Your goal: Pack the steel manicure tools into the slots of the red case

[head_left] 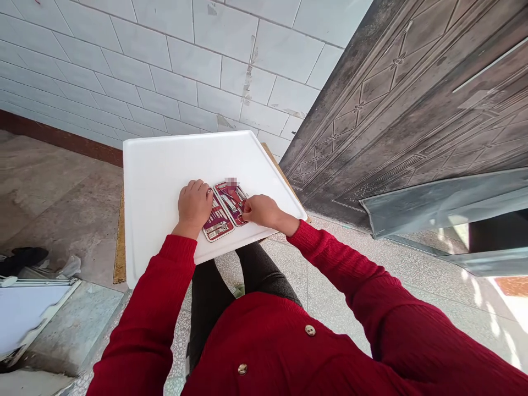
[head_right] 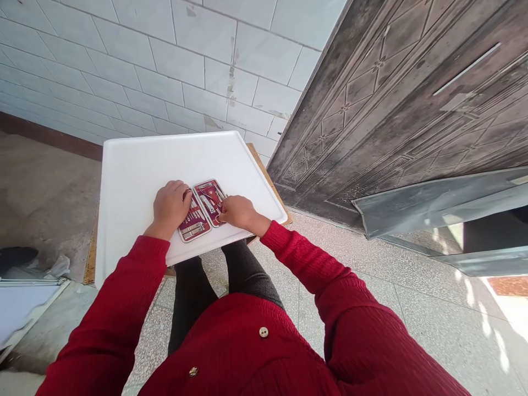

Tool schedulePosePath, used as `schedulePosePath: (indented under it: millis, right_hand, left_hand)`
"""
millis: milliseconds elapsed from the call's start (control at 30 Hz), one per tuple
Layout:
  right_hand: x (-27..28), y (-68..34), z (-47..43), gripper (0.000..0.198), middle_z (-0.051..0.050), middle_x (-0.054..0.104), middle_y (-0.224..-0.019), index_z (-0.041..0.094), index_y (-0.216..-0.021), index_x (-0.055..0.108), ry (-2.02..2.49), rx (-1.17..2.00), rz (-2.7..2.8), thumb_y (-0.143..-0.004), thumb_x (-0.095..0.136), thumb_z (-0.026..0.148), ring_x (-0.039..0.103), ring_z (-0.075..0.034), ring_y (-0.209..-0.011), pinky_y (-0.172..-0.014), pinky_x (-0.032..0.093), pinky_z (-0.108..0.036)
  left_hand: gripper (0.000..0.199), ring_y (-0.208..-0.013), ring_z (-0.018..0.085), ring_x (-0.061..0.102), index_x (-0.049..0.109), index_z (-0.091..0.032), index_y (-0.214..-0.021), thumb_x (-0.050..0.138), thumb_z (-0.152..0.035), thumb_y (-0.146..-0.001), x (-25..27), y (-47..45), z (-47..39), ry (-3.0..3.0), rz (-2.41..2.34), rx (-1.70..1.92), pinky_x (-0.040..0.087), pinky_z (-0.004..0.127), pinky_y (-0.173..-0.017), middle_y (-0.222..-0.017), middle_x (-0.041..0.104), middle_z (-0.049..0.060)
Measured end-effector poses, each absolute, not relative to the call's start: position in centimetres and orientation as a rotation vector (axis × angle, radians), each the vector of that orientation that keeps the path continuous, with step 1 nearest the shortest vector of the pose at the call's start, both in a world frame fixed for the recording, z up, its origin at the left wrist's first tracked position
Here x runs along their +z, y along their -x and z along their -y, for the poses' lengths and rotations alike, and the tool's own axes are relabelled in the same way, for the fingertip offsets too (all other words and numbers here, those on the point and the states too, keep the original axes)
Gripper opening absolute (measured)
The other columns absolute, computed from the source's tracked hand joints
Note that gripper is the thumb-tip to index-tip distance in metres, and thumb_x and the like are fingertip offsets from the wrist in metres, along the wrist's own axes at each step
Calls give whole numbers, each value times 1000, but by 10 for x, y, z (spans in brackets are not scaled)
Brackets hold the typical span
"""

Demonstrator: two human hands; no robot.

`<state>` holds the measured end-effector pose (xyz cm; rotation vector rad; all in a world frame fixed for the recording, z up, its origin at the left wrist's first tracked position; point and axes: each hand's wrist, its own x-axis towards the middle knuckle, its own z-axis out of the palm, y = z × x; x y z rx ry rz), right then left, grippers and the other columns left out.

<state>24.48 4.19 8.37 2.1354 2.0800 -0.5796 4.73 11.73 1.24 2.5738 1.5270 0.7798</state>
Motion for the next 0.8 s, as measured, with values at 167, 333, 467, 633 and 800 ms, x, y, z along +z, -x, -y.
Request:
schedulePosePath:
  millis: [167, 333, 467, 633, 800]
  right_hand:
    - [76, -267, -45, 14, 0, 76, -78, 18, -81, 75, -2307, -814, -2289, -92, 67, 23, 67, -13, -71, -68, 43, -23]
    - [56, -294, -93, 17, 1, 71, -71, 16, -81, 68, -2576, -1152, -2361, -93, 62, 26, 57, -9, -53, -61, 44, -21]
    - [34, -300, -129, 16, 0, 69, -68, 18, -78, 65, -2744, -982, -2301, -91, 59, 24, 58, -11, -61, -64, 44, -21]
    - [19, -298, -131, 16, -1, 73, -80, 19, -81, 67, -2673, -723, -2482, -92, 56, 26, 60, -14, -73, -67, 41, -23]
    - [17, -298, -130, 17, -1, 71, -79, 20, -79, 66, -2619, -720, -2547, -92, 56, 25, 59, -14, -73, -65, 39, -24]
  left_hand:
    - [21, -119, 34, 61, 67, -23, -103, 46, -25, -102, 12, -46, -117, -2558, -1542, 782, 51, 53, -100, -117, 72, 13]
    - [22, -118, 33, 63, 67, -23, -109, 46, -26, -103, 17, -44, -117, -2498, -1552, 791, 52, 51, -102, -120, 73, 13]
    - [26, -116, 30, 65, 68, -22, -107, 43, -25, -104, 20, -40, -116, -2461, -1575, 799, 53, 48, -102, -121, 74, 11]
    - [30, -114, 27, 67, 71, -24, -103, 41, -26, -104, 18, -33, -118, -2394, -1626, 858, 56, 43, -98, -124, 74, 8]
    - [33, -115, 26, 68, 73, -24, -103, 40, -27, -104, 15, -31, -121, -2407, -1648, 814, 57, 41, -98, -125, 75, 8]
